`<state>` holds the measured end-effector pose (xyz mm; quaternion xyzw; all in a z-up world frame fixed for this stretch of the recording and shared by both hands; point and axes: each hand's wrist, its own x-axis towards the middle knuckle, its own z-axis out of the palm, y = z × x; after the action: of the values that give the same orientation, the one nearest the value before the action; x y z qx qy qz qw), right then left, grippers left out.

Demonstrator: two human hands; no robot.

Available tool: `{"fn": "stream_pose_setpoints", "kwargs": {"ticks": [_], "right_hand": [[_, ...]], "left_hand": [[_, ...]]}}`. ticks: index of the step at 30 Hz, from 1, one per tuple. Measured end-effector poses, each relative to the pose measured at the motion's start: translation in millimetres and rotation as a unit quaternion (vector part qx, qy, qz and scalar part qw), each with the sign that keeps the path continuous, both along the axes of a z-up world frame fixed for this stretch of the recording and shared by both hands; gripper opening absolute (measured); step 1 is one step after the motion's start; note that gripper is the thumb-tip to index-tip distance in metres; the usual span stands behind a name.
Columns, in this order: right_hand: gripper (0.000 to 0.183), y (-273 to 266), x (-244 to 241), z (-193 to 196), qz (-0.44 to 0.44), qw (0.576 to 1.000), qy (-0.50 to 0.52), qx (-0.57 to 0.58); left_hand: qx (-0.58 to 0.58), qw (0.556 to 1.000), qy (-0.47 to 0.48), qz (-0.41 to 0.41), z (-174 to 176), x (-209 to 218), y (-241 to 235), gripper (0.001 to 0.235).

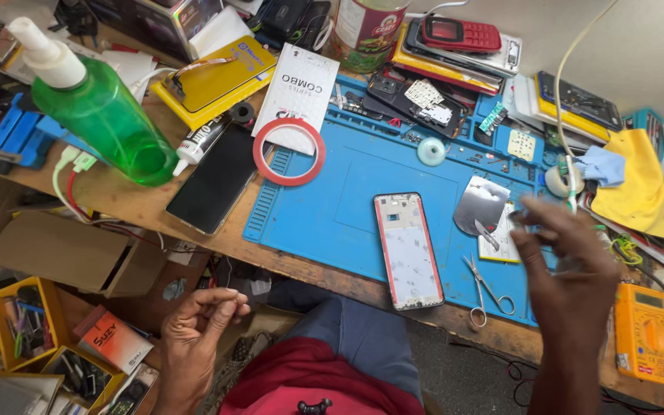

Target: The person applies red adhesive tape to the edges of a disassembled smartphone frame on a blue mat. They use scissors to cut the tape and a metal tool to press it down, working around the perimeter of the device.

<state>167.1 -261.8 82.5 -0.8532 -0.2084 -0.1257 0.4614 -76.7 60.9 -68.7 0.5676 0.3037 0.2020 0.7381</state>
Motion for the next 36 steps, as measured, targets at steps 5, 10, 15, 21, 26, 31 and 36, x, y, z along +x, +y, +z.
{"fn": "stream_pose_setpoints", "kwargs": {"ticks": [5, 10, 15, 21, 26, 31, 36], "right_hand": [[0.035, -18.4, -14.1, -44.4, -0.075, 0.955, 0.058, -0.281], [0.035, -28.2, -21.1, -71.9, -0.088, 0.913, 0.029, -0.398], [0.038, -29.9, -7.7, -56.4, -0.117, 0.927, 0.078, -0.347], [0.034, -1.3, -32.4, -48.0, -0.012, 0.977, 0.046, -0.209], [0.037, 7.0, -31.0, -38.7, 0.004, 0.989, -0.015, -0.146], [0.029, -16.5, -25.3, -41.8, -0.041, 0.994, -0.038, -0.095], [0.022, -26.6, -37.1, -57.2, -0.034, 0.999, 0.008, 0.017]], "left_hand": [[0.023, 1.0, -0.02, -0.009, -12.4, 5.0, 8.0, 0.012], [-0.008, 0.999, -0.048, -0.021, -24.5, 8.8, 2.3, 0.019], [0.011, 0.997, -0.079, 0.003, -32.4, 5.4, 0.2, 0.034], [0.085, 0.996, -0.024, 0.011, -33.9, -1.2, -2.1, 0.022], [0.105, 0.994, -0.02, -0.003, -19.9, 4.7, -2.4, 0.012], [0.131, 0.991, -0.002, -0.015, -15.0, 5.1, -3.8, 0.008], [0.058, 0.997, -0.041, -0.021, -19.7, 6.3, -9.5, 0.01]]}}
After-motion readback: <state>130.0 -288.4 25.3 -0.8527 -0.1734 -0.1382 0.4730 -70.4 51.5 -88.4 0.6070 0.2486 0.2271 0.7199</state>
